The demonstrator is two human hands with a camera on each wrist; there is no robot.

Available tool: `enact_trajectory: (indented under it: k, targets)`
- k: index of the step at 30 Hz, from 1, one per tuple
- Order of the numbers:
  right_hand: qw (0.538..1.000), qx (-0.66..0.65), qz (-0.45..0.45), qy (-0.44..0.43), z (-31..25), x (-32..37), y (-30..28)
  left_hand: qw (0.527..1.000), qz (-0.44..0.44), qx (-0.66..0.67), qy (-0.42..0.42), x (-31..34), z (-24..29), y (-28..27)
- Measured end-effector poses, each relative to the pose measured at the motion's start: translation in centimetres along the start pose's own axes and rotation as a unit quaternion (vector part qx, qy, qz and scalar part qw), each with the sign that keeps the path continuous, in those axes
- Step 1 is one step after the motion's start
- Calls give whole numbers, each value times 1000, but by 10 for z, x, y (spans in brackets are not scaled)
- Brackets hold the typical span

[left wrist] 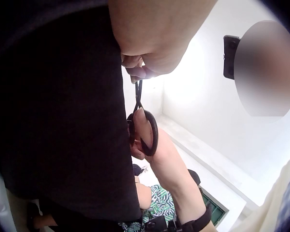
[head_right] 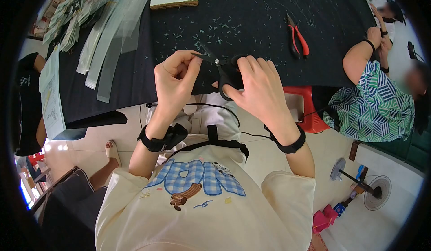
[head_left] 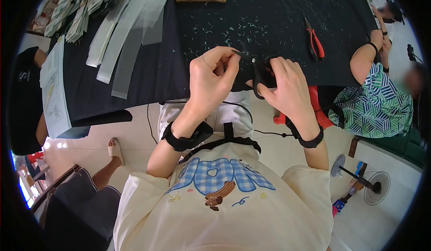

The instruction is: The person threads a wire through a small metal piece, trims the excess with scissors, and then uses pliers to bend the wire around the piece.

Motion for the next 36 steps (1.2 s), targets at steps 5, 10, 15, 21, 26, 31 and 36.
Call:
enact_trajectory:
  k: [5, 10, 15, 21, 26, 31, 36]
  targets:
    - [1000, -15, -1, 4, 1, 1, 1, 1000, 2, -1, -1, 0, 0, 1]
    - [1000, -24, 7, -2, -1, 1, 0, 1000, 4, 3, -1, 0, 0, 1]
    - [1000, -30, 7, -7, -2, 1, -1, 1000, 7, 3, 4, -1, 0, 1]
    - [999, -35, 8, -10, -2, 2, -1, 1000, 1, -5, 2, 0, 1, 0]
    - [999, -32, 7, -14, -1, 2, 1, 1000, 3, -1, 2, 0, 0, 1]
    - [999, -32, 9, -17, 1, 2, 3, 1000, 1, -10, 5, 0, 1, 0]
    - [999, -30, 11, -24, 2, 3, 3, 1000, 1, -7, 4, -1, 1, 0]
Point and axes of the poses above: each hand's wrist, its own x-axis away from the middle knuckle, its own y-axis out of the palm, z = x × y, the point moved 1 cm from there along -x, towards the middle knuckle, and after that the axes turned 15 degrees about -x, right-handed, at the moved point
